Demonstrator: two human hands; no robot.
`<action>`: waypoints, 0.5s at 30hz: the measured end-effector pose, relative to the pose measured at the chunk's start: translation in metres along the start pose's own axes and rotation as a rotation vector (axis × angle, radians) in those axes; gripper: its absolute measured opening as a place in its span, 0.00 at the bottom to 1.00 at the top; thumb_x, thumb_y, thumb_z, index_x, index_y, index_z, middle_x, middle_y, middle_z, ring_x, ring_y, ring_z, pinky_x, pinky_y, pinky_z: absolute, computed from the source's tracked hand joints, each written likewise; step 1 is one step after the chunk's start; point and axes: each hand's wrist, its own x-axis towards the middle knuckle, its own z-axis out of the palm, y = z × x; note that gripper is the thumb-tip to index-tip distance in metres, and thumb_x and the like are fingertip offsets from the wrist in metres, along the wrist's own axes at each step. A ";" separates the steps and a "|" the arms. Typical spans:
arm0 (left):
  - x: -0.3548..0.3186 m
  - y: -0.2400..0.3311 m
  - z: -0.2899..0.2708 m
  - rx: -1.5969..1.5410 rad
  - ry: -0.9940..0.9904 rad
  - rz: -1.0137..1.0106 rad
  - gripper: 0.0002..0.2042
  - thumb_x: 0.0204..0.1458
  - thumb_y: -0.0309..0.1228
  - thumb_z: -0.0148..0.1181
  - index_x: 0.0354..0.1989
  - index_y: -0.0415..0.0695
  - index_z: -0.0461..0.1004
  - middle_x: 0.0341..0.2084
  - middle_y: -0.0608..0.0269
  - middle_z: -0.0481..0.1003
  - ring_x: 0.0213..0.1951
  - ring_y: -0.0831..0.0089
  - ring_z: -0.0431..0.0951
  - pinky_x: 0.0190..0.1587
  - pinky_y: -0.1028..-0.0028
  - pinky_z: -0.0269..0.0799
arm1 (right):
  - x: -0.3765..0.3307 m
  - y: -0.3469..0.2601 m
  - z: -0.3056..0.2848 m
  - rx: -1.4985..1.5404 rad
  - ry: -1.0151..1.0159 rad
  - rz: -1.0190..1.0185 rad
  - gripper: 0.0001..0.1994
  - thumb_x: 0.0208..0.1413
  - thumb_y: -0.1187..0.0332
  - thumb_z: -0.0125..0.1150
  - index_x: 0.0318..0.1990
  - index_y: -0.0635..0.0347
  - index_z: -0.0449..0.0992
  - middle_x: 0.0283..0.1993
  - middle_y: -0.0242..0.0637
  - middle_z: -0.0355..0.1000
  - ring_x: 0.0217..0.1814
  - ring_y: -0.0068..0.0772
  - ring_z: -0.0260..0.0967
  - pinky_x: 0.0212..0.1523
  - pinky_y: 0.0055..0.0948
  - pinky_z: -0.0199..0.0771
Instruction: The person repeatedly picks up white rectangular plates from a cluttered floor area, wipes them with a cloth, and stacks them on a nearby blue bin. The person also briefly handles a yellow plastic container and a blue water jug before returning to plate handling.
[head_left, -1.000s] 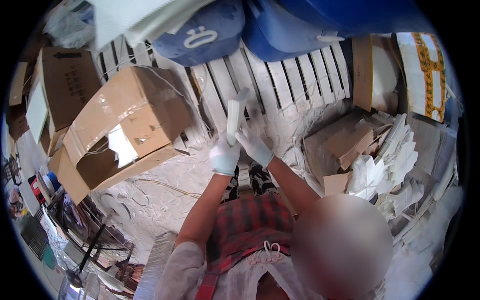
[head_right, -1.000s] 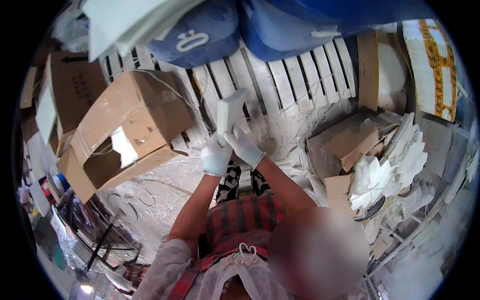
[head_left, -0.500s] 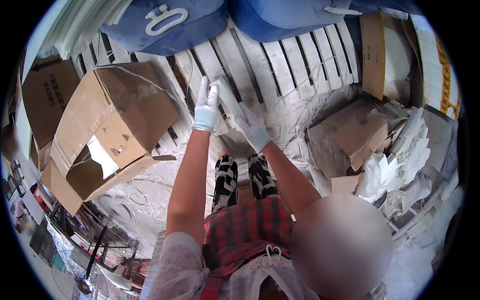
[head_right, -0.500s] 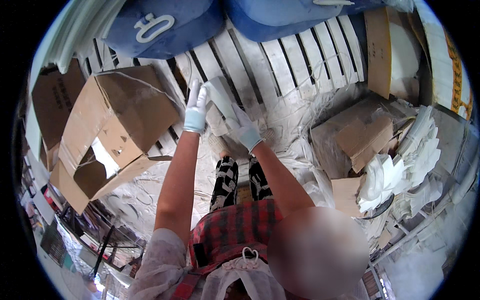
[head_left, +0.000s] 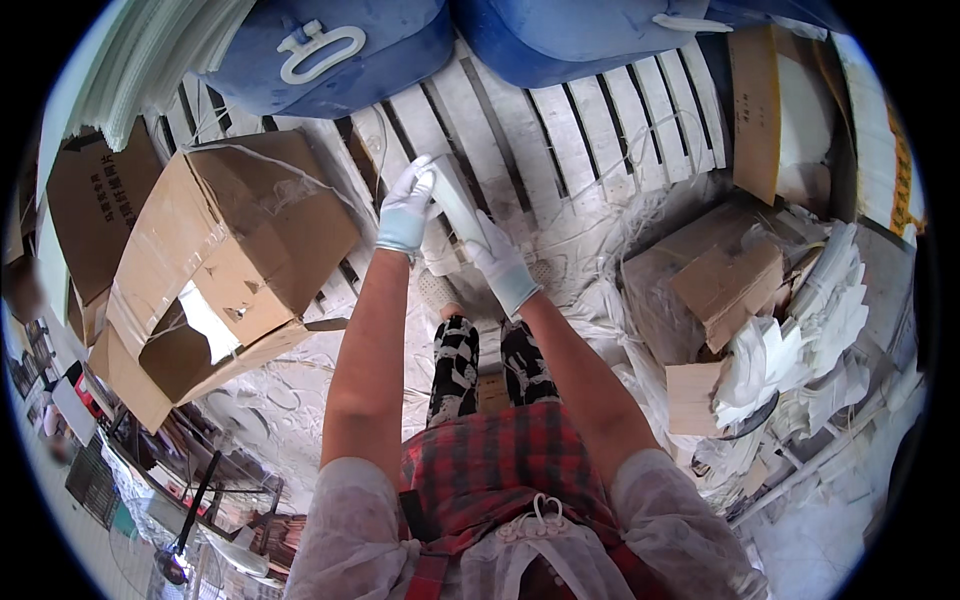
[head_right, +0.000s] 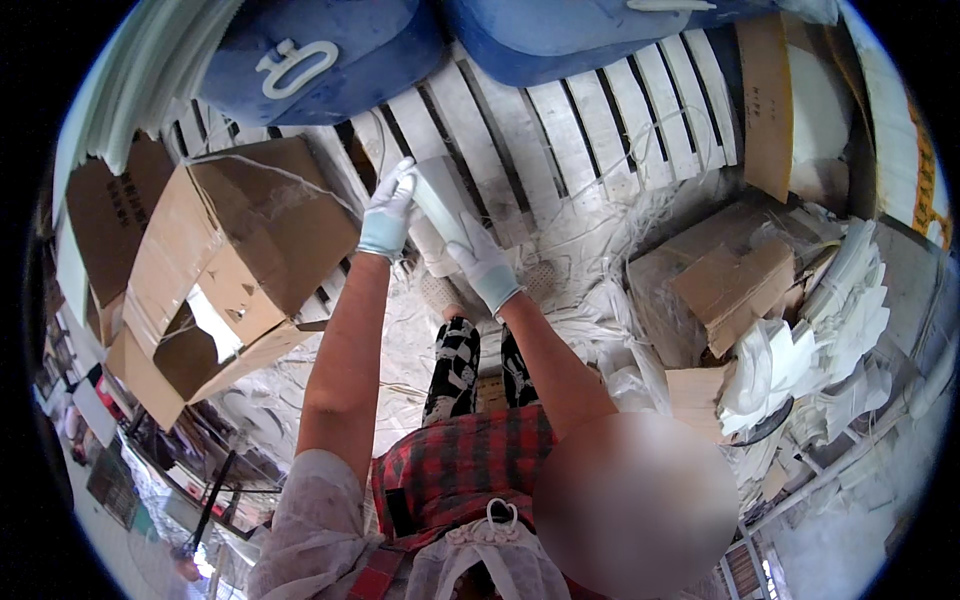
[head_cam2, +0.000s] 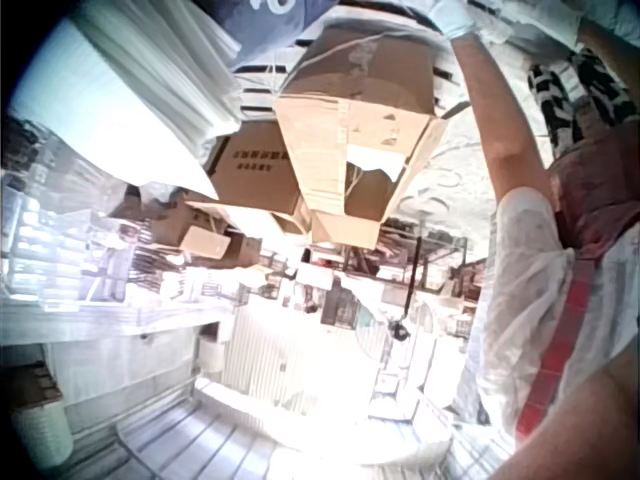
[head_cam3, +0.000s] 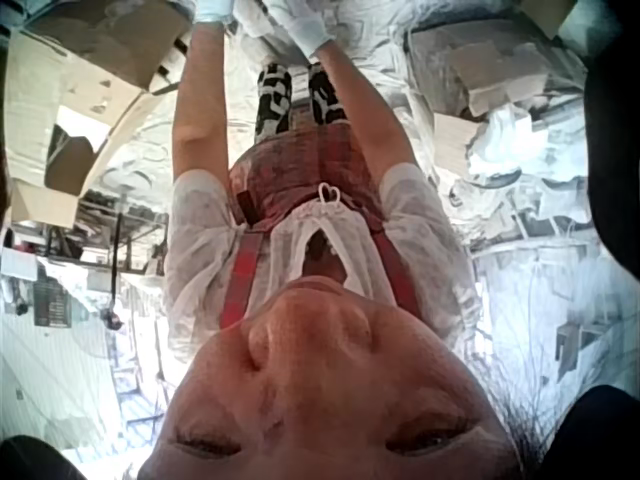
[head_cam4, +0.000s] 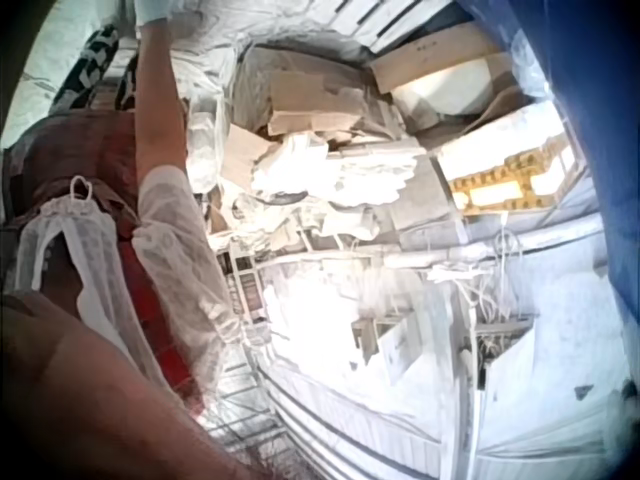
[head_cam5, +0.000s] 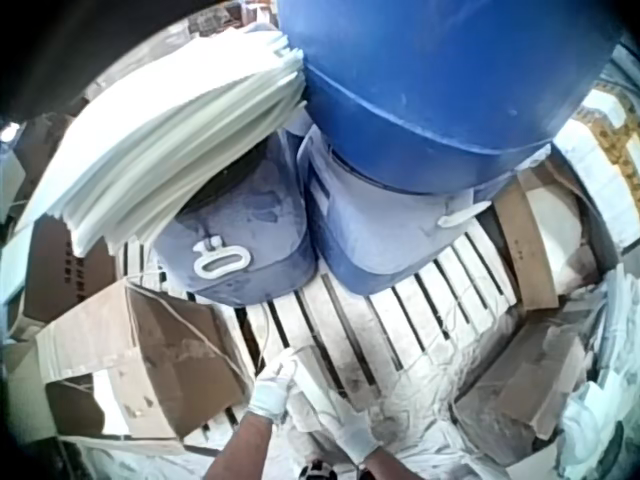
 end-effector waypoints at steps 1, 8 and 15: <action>-0.001 0.002 0.000 -0.035 -0.010 -0.010 0.15 0.55 0.33 0.54 0.51 0.53 0.70 0.38 0.77 0.72 0.38 0.87 0.69 0.33 0.81 0.69 | 0.000 0.004 0.001 0.003 -0.006 -0.004 0.30 0.52 0.58 0.53 0.60 0.63 0.55 0.59 0.52 0.57 0.62 0.46 0.54 0.60 0.31 0.54; 0.011 -0.022 -0.027 -0.165 -0.057 0.101 0.15 0.56 0.31 0.51 0.52 0.49 0.68 0.40 0.72 0.72 0.36 0.84 0.71 0.33 0.80 0.72 | 0.000 0.003 0.014 0.094 -0.013 -0.005 0.30 0.52 0.59 0.54 0.61 0.64 0.55 0.60 0.53 0.56 0.63 0.45 0.53 0.61 0.30 0.52; -0.005 -0.010 -0.006 -0.022 0.097 0.056 0.15 0.56 0.39 0.51 0.51 0.50 0.69 0.35 0.75 0.70 0.30 0.86 0.67 0.29 0.82 0.67 | -0.002 0.011 0.013 0.046 0.032 -0.022 0.30 0.53 0.60 0.54 0.61 0.62 0.55 0.59 0.53 0.57 0.62 0.46 0.54 0.60 0.32 0.52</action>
